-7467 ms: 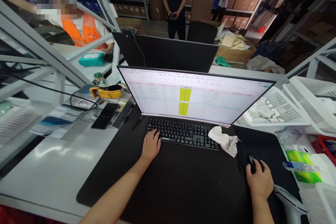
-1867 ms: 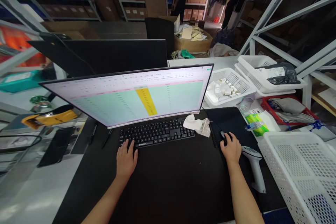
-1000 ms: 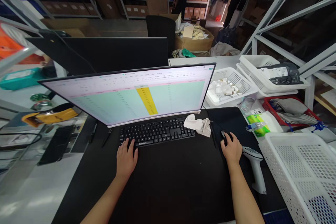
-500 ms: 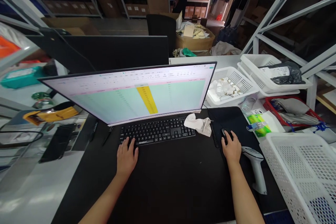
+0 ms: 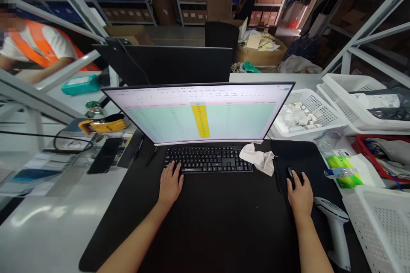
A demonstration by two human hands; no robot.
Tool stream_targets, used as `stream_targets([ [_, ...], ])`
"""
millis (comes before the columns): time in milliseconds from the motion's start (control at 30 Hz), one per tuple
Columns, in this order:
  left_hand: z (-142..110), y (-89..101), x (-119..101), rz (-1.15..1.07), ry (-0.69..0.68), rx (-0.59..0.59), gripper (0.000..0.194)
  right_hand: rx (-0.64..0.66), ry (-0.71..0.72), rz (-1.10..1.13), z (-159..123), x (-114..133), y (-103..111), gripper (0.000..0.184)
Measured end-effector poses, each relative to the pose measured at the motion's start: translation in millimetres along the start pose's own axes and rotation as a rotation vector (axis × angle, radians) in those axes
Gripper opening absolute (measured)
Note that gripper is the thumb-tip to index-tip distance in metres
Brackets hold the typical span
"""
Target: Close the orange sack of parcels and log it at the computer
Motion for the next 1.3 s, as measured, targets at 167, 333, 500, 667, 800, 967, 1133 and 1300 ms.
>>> stream_targets([
  [167,0.1,-1.4,0.6,-0.004,-0.01,-0.003,0.048,-0.017,0.02,0.038,2.1,-1.0,-2.1,0.059],
  [333,0.5,-5.3,2.8,0.002,-0.021,-0.028,0.049,-0.011,0.025,0.057,3.6,0.0,-2.9,0.058],
  [500,0.1,-6.0,3.0,0.004,-0.014,-0.02,0.049,-0.013,0.022,0.08,2.0,-3.8,-6.3,0.059],
  [667,-0.1,-5.1,2.1,0.01,-0.004,-0.007,0.049,-0.011,0.042,0.092,1.9,-7.0,-9.3,0.062],
  [800,0.1,-4.5,1.9,-0.007,-0.003,-0.006,0.049,-0.001,0.034,0.088,2.5,-5.8,-8.3,0.064],
  [967,0.1,-4.2,2.1,-0.004,-0.013,-0.014,0.049,0.014,0.001,0.087,3.2,-2.0,-4.5,0.062],
  [1133,-0.4,-4.2,1.4,0.001,-0.004,-0.006,0.049,0.0,0.002,0.054,4.0,1.1,-0.2,0.06],
  [1300,0.4,-4.6,1.5,-0.024,0.01,0.006,0.05,-0.019,0.049,0.003,3.1,1.1,1.2,0.051],
])
Point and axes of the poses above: each hand's wrist, its own z-axis towards the middle knuckle, its own y-axis out of the back of the hand, x = y × z, the point moved 1 cm from there along z, towards the middle knuckle, and after that the axes turned 14 degrees about y, right-handed, at the moved point
